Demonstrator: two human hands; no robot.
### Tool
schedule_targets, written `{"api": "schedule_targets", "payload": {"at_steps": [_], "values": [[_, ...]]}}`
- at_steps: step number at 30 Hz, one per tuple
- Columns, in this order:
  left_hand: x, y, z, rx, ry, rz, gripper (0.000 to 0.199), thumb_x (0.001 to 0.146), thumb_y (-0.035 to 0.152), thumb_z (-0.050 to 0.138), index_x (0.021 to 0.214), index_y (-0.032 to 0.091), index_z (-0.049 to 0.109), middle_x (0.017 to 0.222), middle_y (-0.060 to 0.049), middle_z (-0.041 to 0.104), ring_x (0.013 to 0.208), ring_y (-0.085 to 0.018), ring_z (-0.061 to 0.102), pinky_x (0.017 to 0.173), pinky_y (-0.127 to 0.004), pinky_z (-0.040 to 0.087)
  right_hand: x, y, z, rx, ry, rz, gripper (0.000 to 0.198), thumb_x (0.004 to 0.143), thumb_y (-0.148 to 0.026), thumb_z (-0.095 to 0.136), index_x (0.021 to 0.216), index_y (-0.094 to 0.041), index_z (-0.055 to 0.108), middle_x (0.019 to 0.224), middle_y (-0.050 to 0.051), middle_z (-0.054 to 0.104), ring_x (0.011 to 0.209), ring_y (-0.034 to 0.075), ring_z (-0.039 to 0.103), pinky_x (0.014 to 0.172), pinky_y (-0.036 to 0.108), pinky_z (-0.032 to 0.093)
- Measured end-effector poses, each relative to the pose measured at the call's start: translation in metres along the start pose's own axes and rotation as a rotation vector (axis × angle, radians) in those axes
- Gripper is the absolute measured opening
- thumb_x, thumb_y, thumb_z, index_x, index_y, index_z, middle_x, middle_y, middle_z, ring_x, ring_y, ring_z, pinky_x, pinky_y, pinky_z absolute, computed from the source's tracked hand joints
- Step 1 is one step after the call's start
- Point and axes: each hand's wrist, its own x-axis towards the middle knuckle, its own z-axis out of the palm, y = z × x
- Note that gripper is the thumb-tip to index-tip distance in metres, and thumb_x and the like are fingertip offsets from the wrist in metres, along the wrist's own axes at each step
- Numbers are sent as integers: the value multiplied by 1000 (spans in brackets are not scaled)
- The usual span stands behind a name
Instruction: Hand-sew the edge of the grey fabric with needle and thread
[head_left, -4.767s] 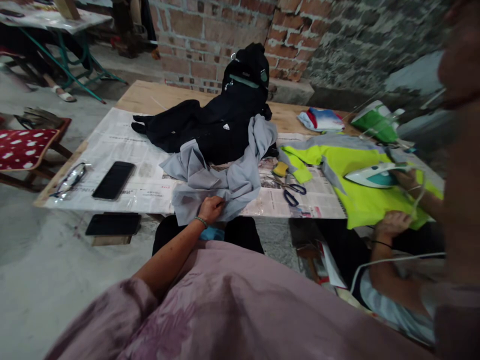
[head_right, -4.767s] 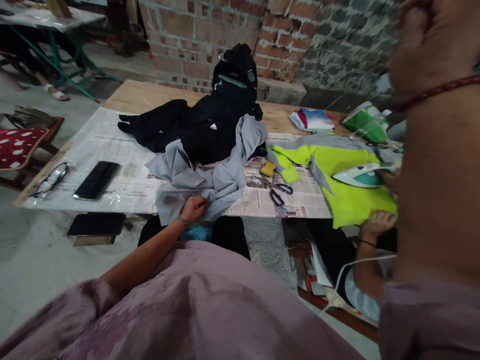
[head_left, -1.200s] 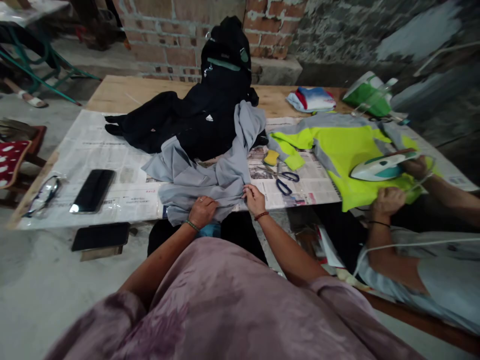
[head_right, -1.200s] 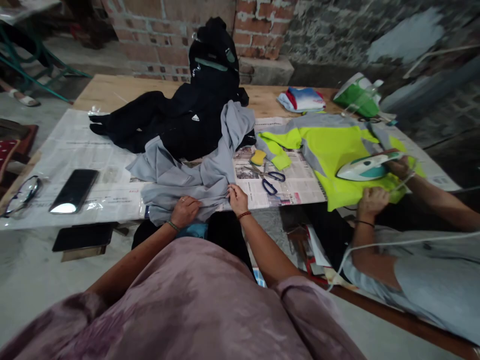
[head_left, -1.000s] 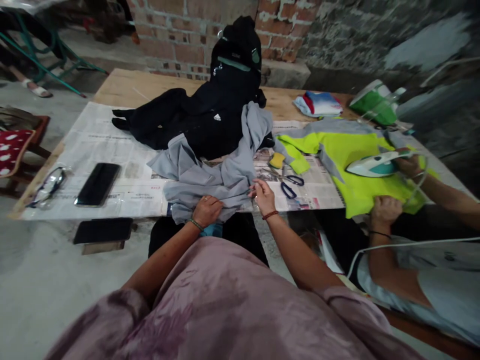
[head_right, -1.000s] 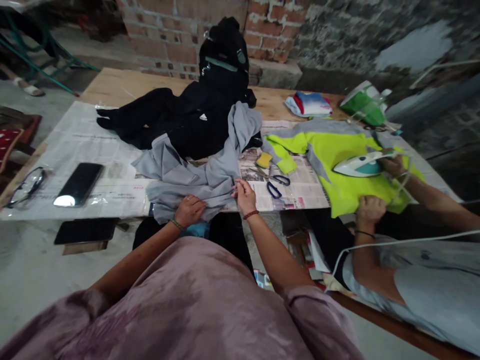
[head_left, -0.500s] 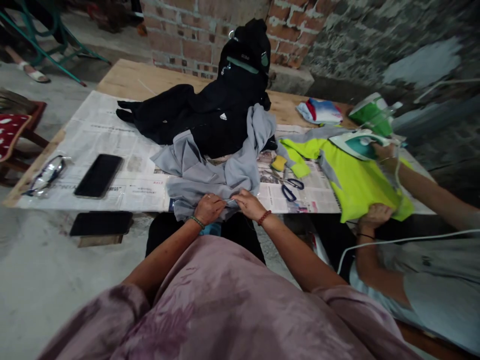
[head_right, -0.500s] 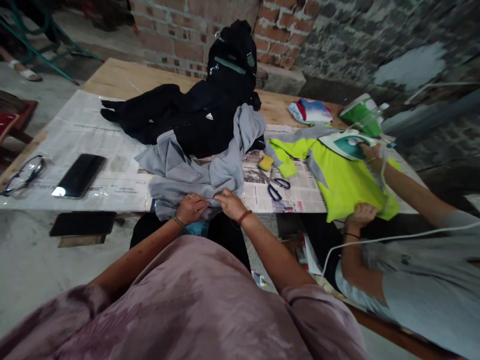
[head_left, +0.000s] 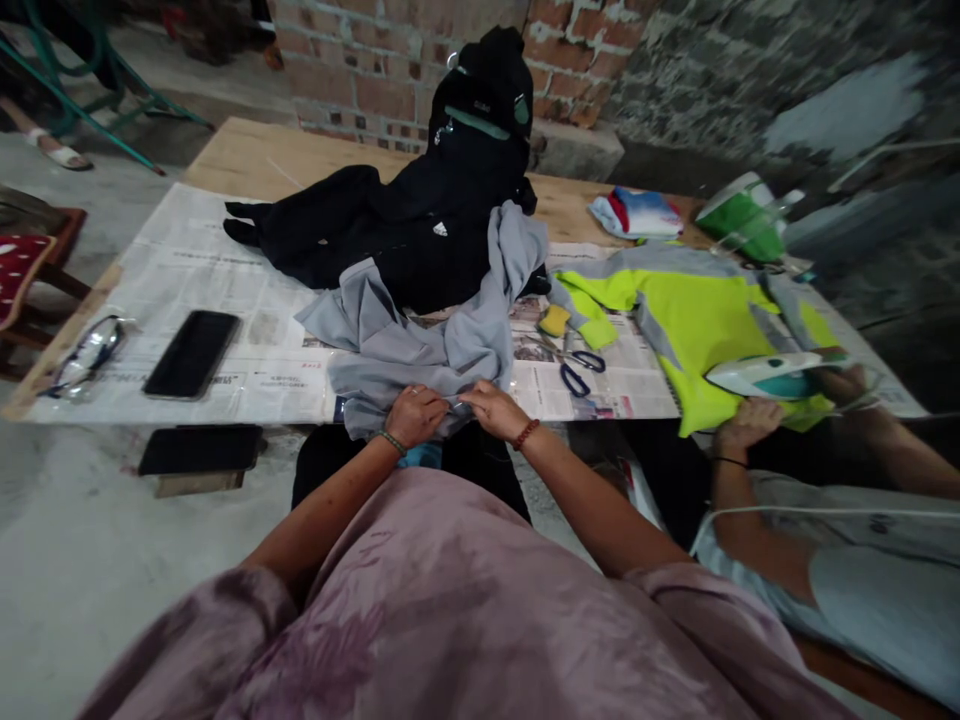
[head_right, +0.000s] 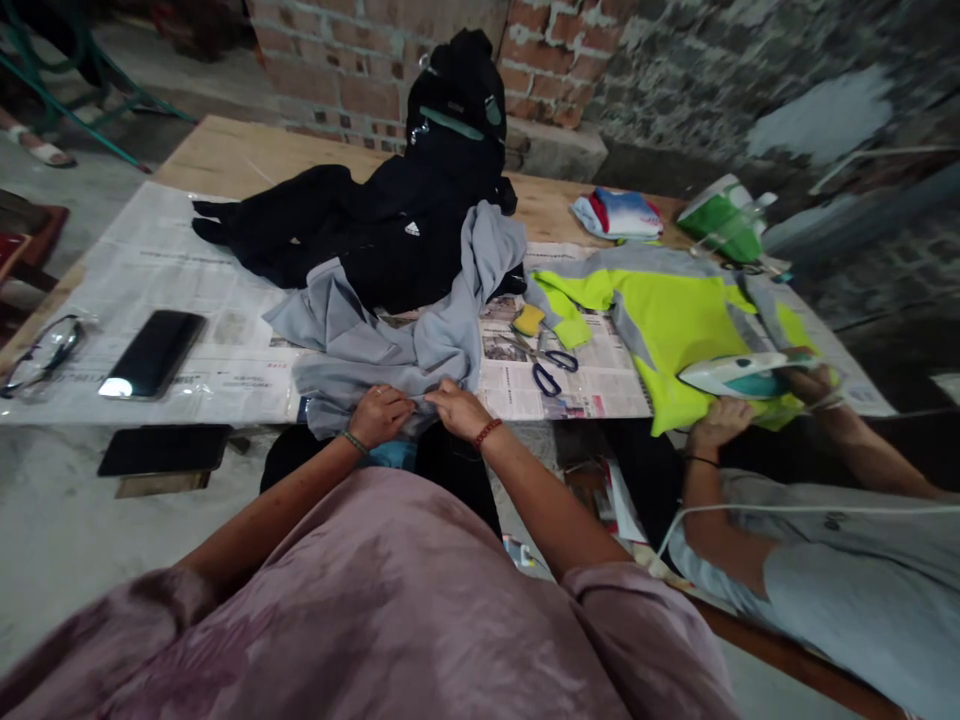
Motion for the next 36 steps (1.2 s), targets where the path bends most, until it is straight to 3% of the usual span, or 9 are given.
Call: {"api": "schedule_targets", "payload": {"at_steps": [12, 19, 24, 28, 33, 36], "values": [[0, -1, 1, 1, 1, 6, 23, 88, 26, 47, 82, 21, 69, 81, -5, 64, 80, -17, 53, 73, -32, 39, 1, -8, -3, -86, -58, 6, 29, 83, -11, 42, 98, -19, 66, 83, 4, 50, 71, 11, 46, 66, 22, 41], [1, -2, 1, 1, -3, -15, 23, 88, 24, 46, 83, 20, 68, 80, -5, 64, 80, -17, 53, 71, -33, 38, 6, -15, -9, -33, -92, -16, 33, 84, -10, 38, 107, -14, 61, 87, 7, 53, 78, 15, 51, 73, 26, 45], [0, -3, 3, -6, 19, -14, 21, 87, 22, 47, 80, 20, 67, 79, -5, 63, 79, -17, 53, 71, -32, 38, 11, -18, -11, 64, -25, -17, 36, 84, -11, 37, 114, -17, 57, 99, 9, 59, 88, 15, 56, 81, 29, 46], [0, -5, 5, -11, 48, -10, 23, 87, 24, 47, 80, 19, 68, 76, -4, 63, 75, -16, 53, 69, -31, 38, 18, -24, -11, 217, 55, 141, 34, 82, -16, 47, 115, -19, 53, 85, 3, 64, 77, 13, 59, 74, 26, 47], [1, -6, 6, -57, 112, -23, 22, 88, 26, 48, 81, 19, 68, 73, -4, 62, 73, -15, 54, 67, -29, 40, 32, -33, -11, 594, 56, 518, 7, 79, -23, 51, 84, -17, 53, 63, -4, 59, 42, 5, 48, 46, 16, 39], [1, -6, 6, -77, 127, -26, 23, 89, 27, 48, 83, 18, 68, 73, -4, 62, 73, -15, 55, 68, -28, 41, 38, -37, -12, 813, 68, 645, 9, 78, -25, 53, 76, -17, 49, 61, -5, 58, 37, 4, 47, 40, 15, 34]]}}
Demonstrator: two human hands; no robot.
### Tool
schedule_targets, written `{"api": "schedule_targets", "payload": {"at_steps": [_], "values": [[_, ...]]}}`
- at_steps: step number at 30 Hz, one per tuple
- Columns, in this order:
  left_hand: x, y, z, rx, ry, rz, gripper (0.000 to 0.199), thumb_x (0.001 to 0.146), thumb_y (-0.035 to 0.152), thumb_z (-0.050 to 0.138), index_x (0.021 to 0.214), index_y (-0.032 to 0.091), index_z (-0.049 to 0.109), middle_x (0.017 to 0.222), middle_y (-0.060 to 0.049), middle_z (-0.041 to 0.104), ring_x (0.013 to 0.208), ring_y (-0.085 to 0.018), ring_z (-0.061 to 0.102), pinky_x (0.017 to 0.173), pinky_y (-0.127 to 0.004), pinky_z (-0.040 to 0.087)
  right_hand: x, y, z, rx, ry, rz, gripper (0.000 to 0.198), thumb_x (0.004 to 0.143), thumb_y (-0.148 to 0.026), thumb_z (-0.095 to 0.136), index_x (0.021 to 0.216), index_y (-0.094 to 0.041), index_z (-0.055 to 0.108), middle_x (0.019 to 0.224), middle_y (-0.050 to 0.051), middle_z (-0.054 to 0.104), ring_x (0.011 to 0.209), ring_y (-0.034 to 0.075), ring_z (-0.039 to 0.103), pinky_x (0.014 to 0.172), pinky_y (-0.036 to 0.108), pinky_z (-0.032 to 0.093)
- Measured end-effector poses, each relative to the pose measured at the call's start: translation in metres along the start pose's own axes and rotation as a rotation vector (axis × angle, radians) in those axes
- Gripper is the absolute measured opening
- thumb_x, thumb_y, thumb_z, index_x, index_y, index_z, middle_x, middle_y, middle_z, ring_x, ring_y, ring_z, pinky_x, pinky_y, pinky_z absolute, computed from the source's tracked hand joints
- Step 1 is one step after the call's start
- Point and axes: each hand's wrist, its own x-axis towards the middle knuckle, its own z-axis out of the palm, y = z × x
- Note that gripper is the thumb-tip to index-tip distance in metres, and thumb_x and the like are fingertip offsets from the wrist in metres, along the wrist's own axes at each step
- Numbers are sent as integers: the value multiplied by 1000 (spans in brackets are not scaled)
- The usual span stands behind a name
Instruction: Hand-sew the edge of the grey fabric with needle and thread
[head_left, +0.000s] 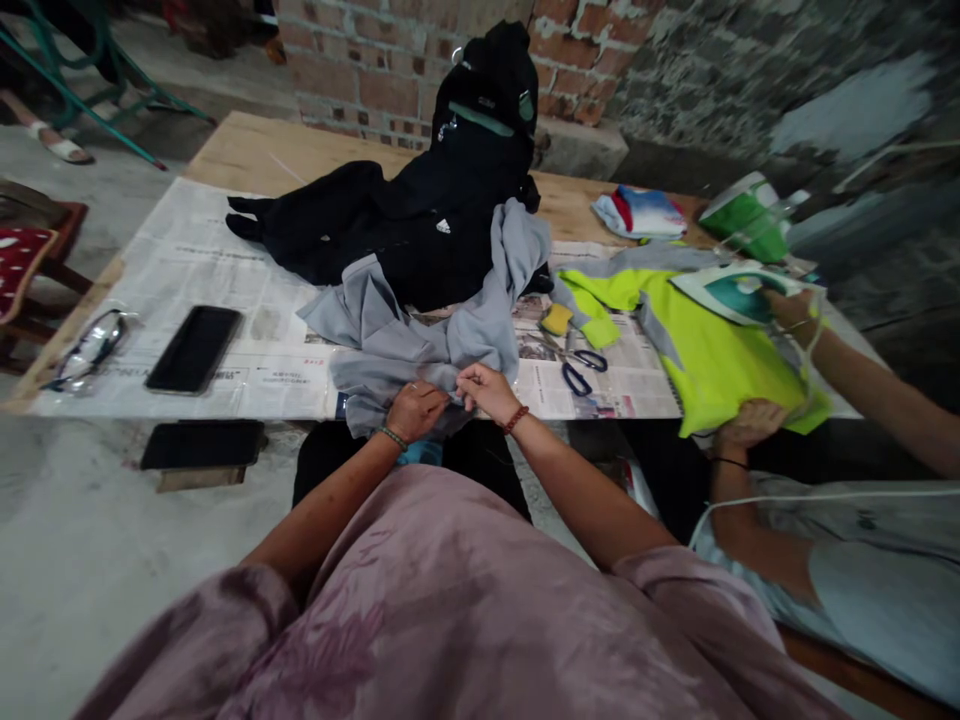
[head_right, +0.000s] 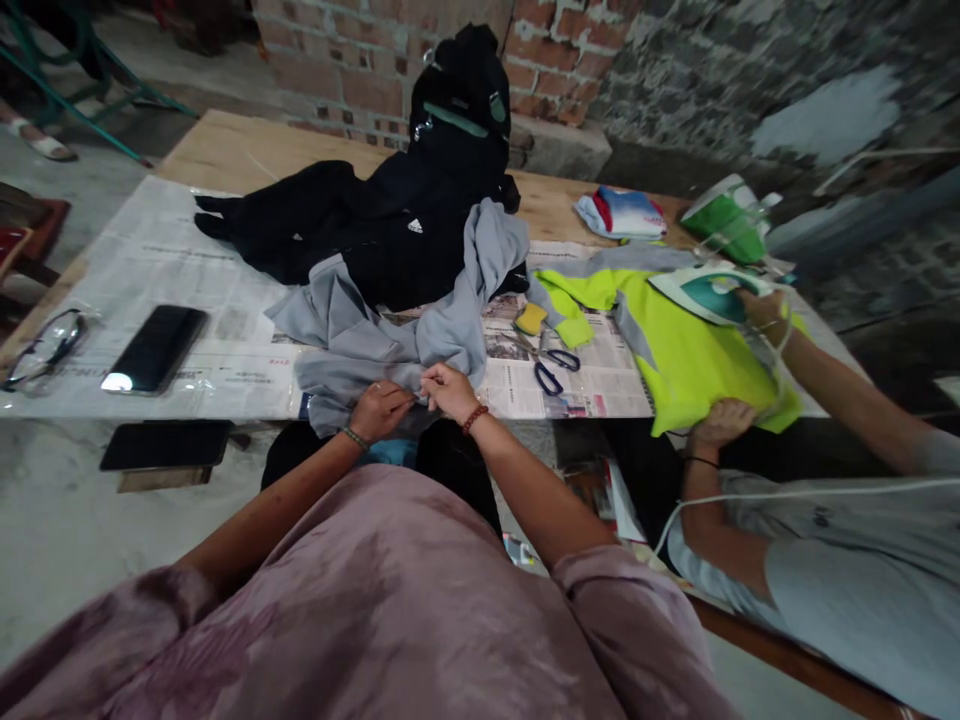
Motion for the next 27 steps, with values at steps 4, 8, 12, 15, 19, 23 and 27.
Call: {"api": "schedule_targets", "payload": {"at_steps": [4, 8, 12, 15, 19, 23, 27], "values": [[-1, -1, 2, 4, -14, 3, 24, 89, 28, 47, 84, 18, 68, 74, -5, 62, 74, -16, 55, 68, -29, 41, 6, -1, 0, -14, -2, 122, 17, 81, -30, 52, 72, -16, 52, 59, -3, 58, 35, 4, 45, 37, 16, 30], [-2, -3, 3, 16, -19, 8, 22, 88, 25, 47, 87, 18, 68, 77, -6, 63, 76, -16, 56, 69, -29, 42, 15, 0, 0, -375, 75, 78, 21, 82, -30, 51, 67, -16, 58, 53, -3, 55, 43, 6, 46, 45, 18, 32], [-1, -3, 3, 24, -40, -1, 23, 89, 23, 45, 86, 17, 68, 76, -7, 63, 76, -17, 56, 70, -30, 42, 21, 0, 3, -621, 84, -4, 21, 81, -26, 51, 66, -16, 62, 65, 1, 62, 63, 10, 53, 57, 20, 34], [-1, -1, 2, 21, -71, -30, 24, 89, 22, 44, 84, 17, 67, 76, -7, 62, 76, -17, 56, 71, -30, 42, 23, 2, 5, -659, 54, -16, 24, 83, -27, 48, 68, -17, 64, 68, 1, 63, 66, 11, 53, 59, 21, 34], [1, 0, 1, 22, -101, -51, 24, 88, 22, 45, 81, 17, 67, 76, -7, 62, 77, -18, 55, 72, -31, 42, 23, 5, 6, -650, 27, -26, 25, 82, -28, 47, 69, -16, 64, 67, 1, 62, 64, 11, 52, 59, 21, 33], [2, 1, 0, 5, -104, -76, 20, 87, 21, 48, 80, 16, 67, 77, -7, 63, 77, -18, 56, 72, -31, 42, 23, 5, 5, -624, 24, -34, 24, 82, -28, 47, 68, -16, 64, 63, -1, 60, 62, 10, 49, 56, 20, 31], [2, 0, 0, -6, -98, -93, 20, 86, 21, 49, 80, 16, 67, 76, -7, 64, 76, -18, 57, 72, -31, 43, 24, 4, 4, -604, 3, -38, 24, 81, -27, 47, 67, -15, 62, 61, -1, 57, 60, 9, 47, 56, 19, 30]]}}
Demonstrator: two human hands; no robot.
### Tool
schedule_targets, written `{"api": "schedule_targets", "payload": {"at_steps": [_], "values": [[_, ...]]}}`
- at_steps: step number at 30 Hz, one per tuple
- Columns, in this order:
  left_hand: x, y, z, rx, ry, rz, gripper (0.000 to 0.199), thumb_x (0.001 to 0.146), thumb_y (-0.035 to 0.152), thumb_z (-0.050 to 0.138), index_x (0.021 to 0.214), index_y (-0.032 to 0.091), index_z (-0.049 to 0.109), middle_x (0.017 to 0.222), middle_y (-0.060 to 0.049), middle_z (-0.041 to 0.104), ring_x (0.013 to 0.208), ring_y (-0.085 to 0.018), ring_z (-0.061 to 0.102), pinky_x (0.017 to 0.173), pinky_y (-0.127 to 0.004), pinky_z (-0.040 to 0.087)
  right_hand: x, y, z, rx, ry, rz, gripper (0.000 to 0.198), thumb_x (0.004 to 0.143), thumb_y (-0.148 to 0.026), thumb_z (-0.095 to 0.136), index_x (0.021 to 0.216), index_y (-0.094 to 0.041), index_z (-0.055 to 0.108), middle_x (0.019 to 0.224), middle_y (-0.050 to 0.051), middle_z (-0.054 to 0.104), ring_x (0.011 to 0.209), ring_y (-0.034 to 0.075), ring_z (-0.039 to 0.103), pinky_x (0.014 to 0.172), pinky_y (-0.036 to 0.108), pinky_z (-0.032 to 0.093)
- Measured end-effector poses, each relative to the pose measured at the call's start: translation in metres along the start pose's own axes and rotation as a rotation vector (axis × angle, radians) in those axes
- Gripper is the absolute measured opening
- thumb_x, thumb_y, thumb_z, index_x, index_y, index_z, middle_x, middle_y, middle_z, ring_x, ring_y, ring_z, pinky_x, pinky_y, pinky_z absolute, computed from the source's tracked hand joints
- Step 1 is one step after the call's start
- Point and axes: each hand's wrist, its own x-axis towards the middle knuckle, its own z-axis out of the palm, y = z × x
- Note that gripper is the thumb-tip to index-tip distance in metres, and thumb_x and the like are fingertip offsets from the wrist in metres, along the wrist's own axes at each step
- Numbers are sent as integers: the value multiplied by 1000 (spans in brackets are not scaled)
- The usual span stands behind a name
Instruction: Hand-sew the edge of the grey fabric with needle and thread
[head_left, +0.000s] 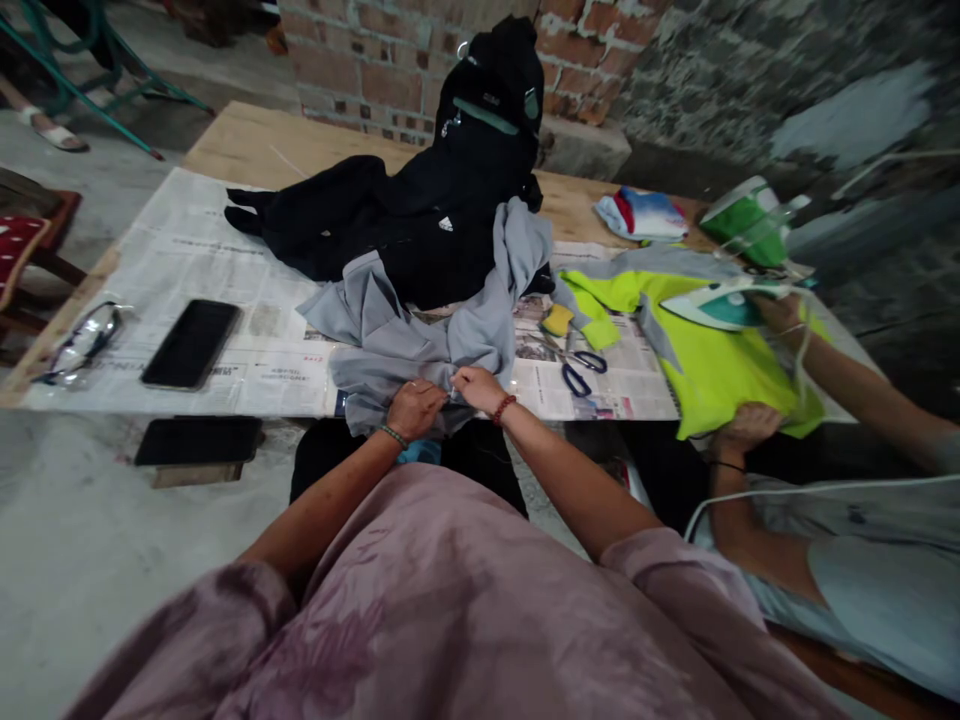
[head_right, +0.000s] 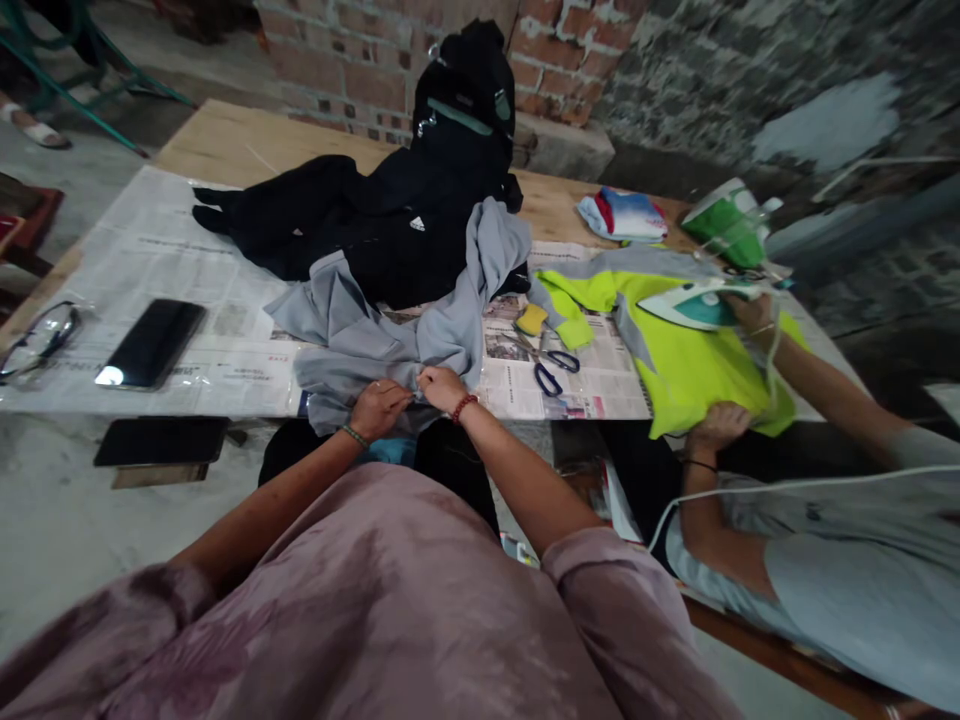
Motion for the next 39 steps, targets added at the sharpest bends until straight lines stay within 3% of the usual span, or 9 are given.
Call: {"api": "schedule_targets", "payload": {"at_steps": [10, 16, 24, 31, 34, 37, 39], "values": [[2, -2, 3, -33, 43, -69, 18, 85, 20, 51, 77, 16, 66, 71, -5, 62, 73, -16, 56, 71, -28, 45, -10, -6, 5, -19, -61, -52, 25, 82, -27, 48, 63, -14, 60, 57, -3, 52, 56, 7, 41, 53, 19, 27], [1, -3, 3, -126, 71, -77, 16, 85, 23, 53, 79, 17, 67, 74, -3, 64, 75, -14, 58, 73, -27, 46, -10, -3, -4, 177, -125, 98, 25, 83, -33, 46, 70, -16, 58, 50, -5, 50, 39, 5, 40, 43, 18, 30], [0, -7, 6, -134, 29, -49, 16, 83, 27, 56, 87, 19, 69, 78, -4, 66, 75, -14, 58, 74, -28, 46, -6, -4, -2, 311, -117, 182, 19, 82, -25, 46, 68, -15, 54, 46, -6, 47, 33, 3, 37, 38, 16, 27], [1, -7, 5, -132, 34, -93, 15, 82, 19, 55, 79, 18, 70, 69, -3, 62, 70, -14, 57, 68, -26, 46, -8, -5, -1, 50, -132, -14, 21, 81, -24, 49, 66, -15, 61, 53, -4, 53, 52, 7, 46, 53, 18, 33], [2, -6, 3, -150, 43, -137, 14, 81, 20, 56, 77, 19, 69, 69, -2, 62, 70, -13, 57, 68, -25, 46, -10, -6, -3, 62, -163, -24, 25, 83, -28, 46, 68, -16, 62, 55, -3, 54, 50, 7, 46, 52, 19, 34], [3, -6, 2, -180, 54, -154, 14, 82, 22, 56, 75, 19, 68, 69, -2, 63, 70, -13, 58, 68, -25, 47, -14, -5, -9, 145, -209, -12, 24, 85, -28, 42, 87, -17, 64, 63, -3, 57, 45, 6, 45, 49, 19, 35], [4, -5, 1, -215, 68, -154, 14, 82, 23, 57, 76, 18, 68, 71, -2, 65, 70, -13, 58, 69, -25, 47, -18, -2, -13, 192, -95, -66, 27, 83, -23, 43, 102, -19, 61, 78, -1, 62, 48, 6, 47, 53, 20, 39]]}}
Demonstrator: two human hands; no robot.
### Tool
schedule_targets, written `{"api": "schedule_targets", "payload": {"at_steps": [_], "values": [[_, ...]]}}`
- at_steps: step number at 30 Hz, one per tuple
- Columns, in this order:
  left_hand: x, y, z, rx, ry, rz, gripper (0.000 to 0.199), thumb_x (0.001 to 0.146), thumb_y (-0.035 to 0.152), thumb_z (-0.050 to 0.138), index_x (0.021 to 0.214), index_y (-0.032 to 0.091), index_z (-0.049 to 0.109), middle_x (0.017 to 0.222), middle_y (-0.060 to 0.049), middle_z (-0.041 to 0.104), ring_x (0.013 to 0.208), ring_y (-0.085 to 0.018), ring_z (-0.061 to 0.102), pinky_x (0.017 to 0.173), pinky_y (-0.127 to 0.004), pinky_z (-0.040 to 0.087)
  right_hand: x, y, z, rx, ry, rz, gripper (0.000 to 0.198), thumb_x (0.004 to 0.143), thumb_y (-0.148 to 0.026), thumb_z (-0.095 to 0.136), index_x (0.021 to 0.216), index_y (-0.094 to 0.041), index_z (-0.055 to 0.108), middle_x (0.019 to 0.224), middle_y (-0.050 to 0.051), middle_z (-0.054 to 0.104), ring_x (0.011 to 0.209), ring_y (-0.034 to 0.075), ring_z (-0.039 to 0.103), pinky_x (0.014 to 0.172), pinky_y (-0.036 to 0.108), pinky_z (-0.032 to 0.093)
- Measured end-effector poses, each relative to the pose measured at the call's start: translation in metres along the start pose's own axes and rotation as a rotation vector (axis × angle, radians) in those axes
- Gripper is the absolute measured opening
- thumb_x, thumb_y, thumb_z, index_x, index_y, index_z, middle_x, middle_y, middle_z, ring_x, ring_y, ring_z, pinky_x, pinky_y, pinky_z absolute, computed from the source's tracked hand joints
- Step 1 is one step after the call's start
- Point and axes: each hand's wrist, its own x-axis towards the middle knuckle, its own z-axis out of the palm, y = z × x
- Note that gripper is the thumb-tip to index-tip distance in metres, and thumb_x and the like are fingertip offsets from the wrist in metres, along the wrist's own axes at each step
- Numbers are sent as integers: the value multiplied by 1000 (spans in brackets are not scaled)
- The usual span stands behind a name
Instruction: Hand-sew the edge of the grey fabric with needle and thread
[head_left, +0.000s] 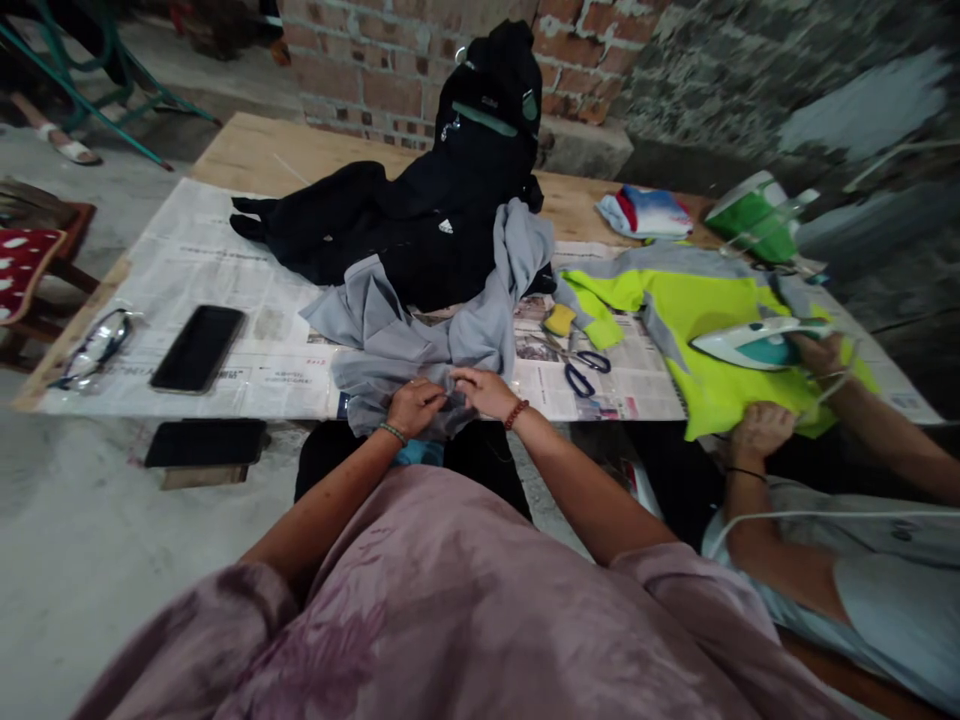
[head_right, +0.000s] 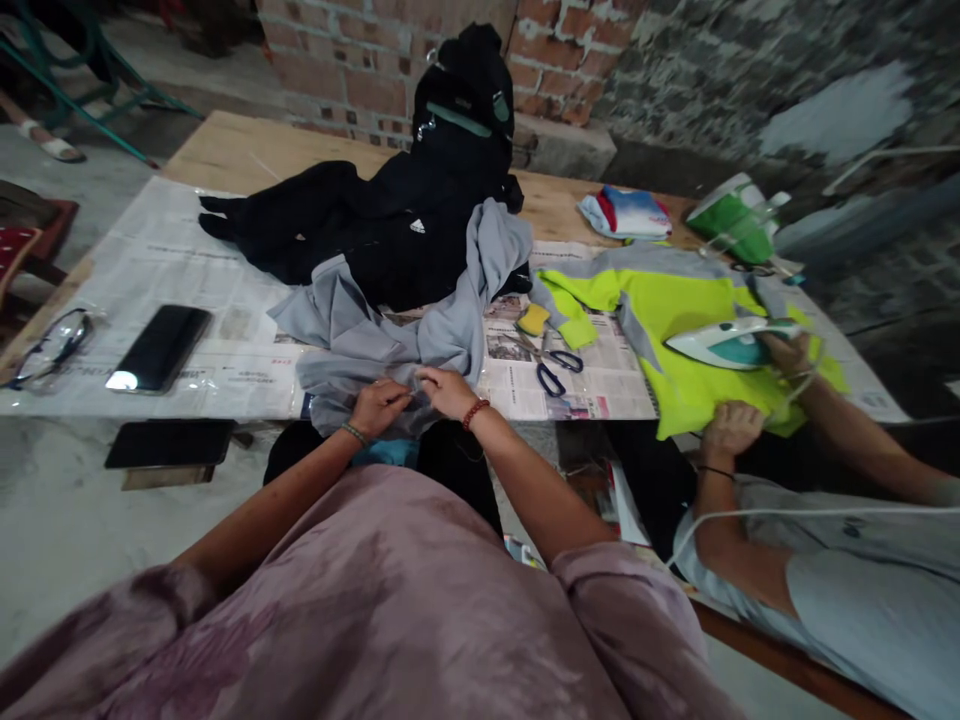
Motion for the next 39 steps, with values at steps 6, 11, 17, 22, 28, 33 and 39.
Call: {"api": "schedule_targets", "payload": {"at_steps": [6, 11, 17, 22, 28, 33, 39], "values": [[1, 4, -4, -70, 4, 10, 21, 83, 27, 53, 70, 17, 66, 66, -1, 64, 65, -12, 57, 67, -25, 46, -29, 8, -5, -76, 548, -200, 18, 80, -26, 46, 88, -17, 59, 89, 6, 59, 73, 13, 53, 71, 24, 44], [3, 9, -8, -54, 5, 18, 27, 84, 26, 50, 62, 17, 64, 60, 0, 60, 61, -11, 54, 64, -24, 44, -59, 18, 27, -112, 374, -182, 16, 81, -29, 44, 83, -19, 57, 75, 3, 59, 68, 13, 54, 68, 23, 43], [3, 10, -9, -77, 0, 2, 27, 85, 28, 51, 65, 17, 65, 62, 0, 62, 61, -11, 55, 66, -25, 44, -72, 37, 54, -92, 421, -12, 25, 77, -39, 52, 91, -18, 53, 62, -1, 53, 59, 13, 51, 62, 24, 40], [3, 9, -9, -66, -13, -4, 25, 84, 28, 51, 67, 17, 66, 63, -1, 63, 62, -12, 55, 66, -25, 45, -64, 36, 44, 419, 213, 169, 42, 70, -43, 57, 104, -21, 49, 51, -9, 46, 39, 8, 39, 42, 19, 31], [3, 10, -11, -67, -14, 15, 25, 84, 26, 52, 65, 17, 65, 62, -2, 63, 61, -12, 55, 65, -25, 45, -64, 17, 31, 932, -242, 249, 44, 65, -45, 64, 96, -21, 45, 46, -12, 44, 29, 4, 29, 34, 16, 23], [3, 9, -9, -68, -3, 19, 24, 84, 25, 52, 66, 17, 65, 63, -2, 63, 63, -12, 56, 67, -25, 45, -76, 24, -12, 806, -413, 278, 39, 63, -45, 68, 80, -20, 43, 44, -9, 49, 28, 5, 34, 31, 16, 21], [2, 6, -6, -66, -4, 22, 22, 83, 25, 53, 67, 16, 66, 63, -2, 62, 63, -12, 56, 66, -25, 45, -70, 26, -106, 368, -248, 300, 31, 63, -36, 71, 73, -18, 47, 43, -6, 51, 28, 6, 39, 29, 16, 26]]}}
